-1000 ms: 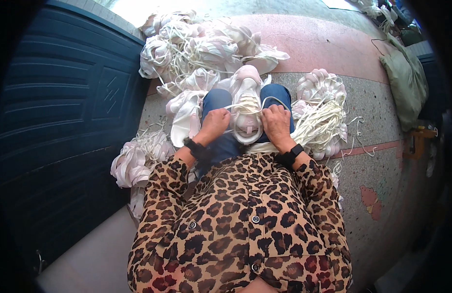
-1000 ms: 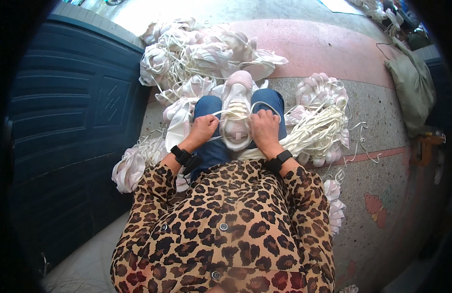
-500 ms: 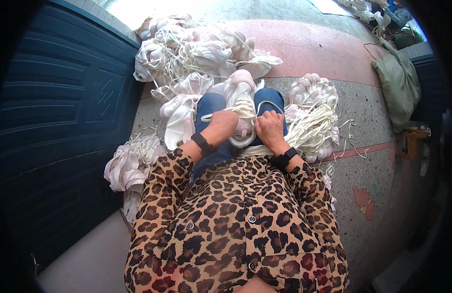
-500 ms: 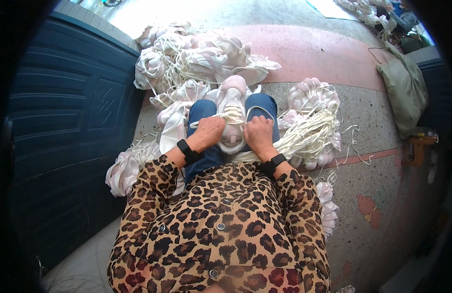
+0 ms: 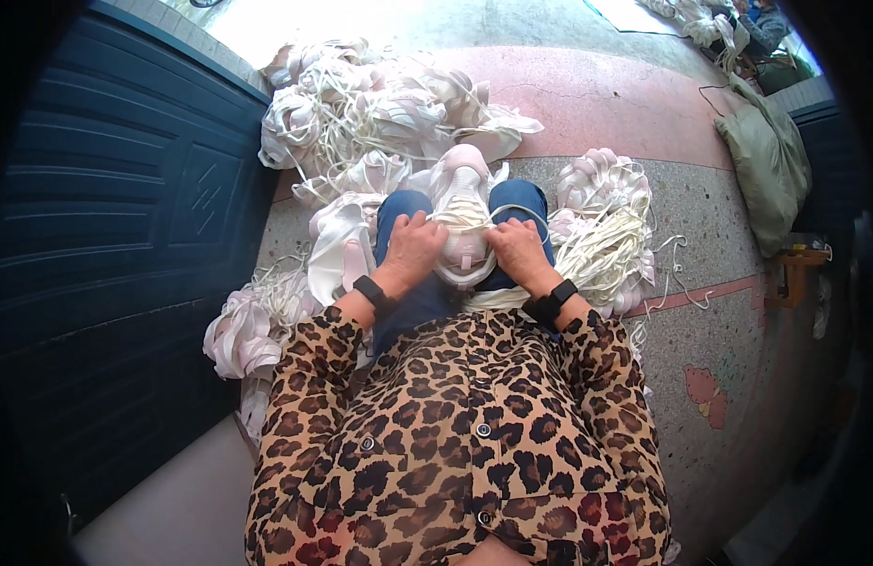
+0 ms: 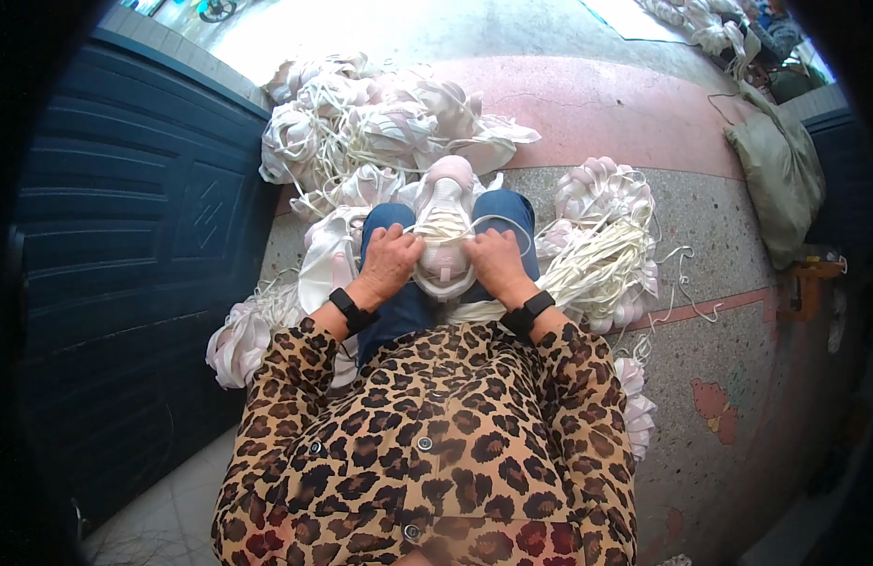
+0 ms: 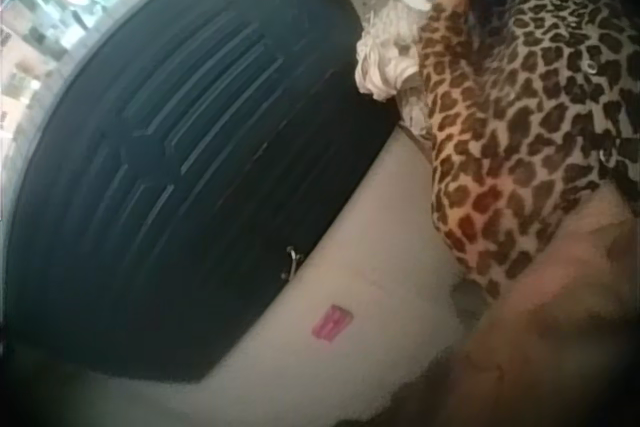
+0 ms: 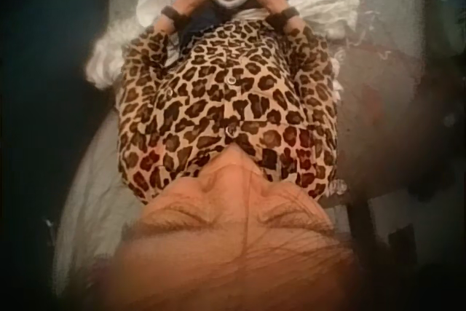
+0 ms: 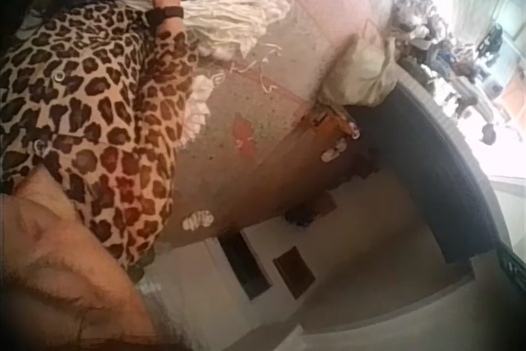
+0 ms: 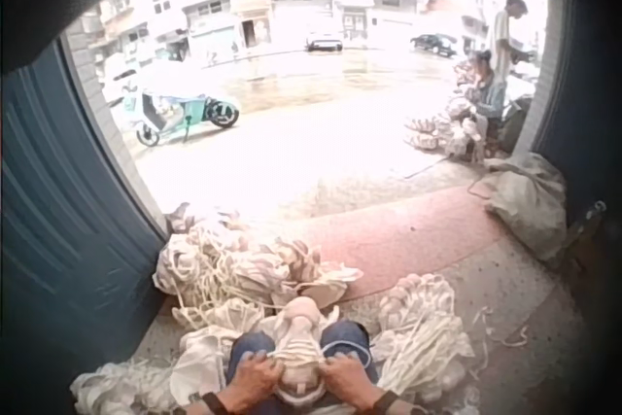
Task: Insert laces into a large number of shoe uppers and bundle them together.
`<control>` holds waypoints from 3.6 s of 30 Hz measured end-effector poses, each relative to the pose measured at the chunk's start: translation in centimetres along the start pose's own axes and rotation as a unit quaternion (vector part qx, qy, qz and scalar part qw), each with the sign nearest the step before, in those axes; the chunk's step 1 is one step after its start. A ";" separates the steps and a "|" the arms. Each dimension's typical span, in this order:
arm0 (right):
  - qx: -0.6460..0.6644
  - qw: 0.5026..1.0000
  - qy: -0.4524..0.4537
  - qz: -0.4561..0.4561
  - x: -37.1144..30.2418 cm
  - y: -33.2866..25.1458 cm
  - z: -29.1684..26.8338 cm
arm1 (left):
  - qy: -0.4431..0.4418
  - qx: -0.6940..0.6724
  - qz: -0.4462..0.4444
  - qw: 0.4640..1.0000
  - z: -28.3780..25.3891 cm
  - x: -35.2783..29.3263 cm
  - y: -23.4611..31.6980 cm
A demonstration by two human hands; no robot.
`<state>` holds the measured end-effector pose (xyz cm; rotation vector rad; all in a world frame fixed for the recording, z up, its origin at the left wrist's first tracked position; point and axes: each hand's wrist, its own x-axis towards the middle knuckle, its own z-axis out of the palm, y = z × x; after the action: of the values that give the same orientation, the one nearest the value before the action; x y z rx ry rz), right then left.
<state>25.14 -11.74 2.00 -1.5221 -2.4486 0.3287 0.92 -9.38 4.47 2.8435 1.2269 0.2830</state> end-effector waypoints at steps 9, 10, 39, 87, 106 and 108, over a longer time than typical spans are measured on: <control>-0.038 0.995 0.088 -0.038 1.4 -1.8 -0.4 | 0.016 -0.030 0.044 0.998 0.4 1.4 -0.1; 0.026 0.993 0.115 -0.013 1.5 -1.8 -0.8 | 0.034 -0.122 -0.026 0.992 0.6 1.7 -0.2; 0.529 0.826 -0.011 0.195 5.7 -2.4 -2.3 | 0.053 0.023 -0.412 0.910 -7.2 -13.1 -19.0; 0.788 0.544 -0.176 0.229 1.6 -5.3 -2.4 | 0.066 -0.222 -0.491 0.840 -4.4 -11.8 -23.7; 0.839 0.471 -0.163 0.219 1.4 -6.4 -0.8 | -0.210 -0.071 -0.269 0.937 3.5 -23.5 -16.0; 0.856 0.440 -0.148 0.227 0.7 -6.8 -1.2 | -0.068 -0.058 -0.315 0.945 -2.9 -19.3 -16.1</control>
<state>19.47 -13.94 5.34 -0.7779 -0.4447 2.2572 -24.15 -12.39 2.74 2.1733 1.9080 0.1219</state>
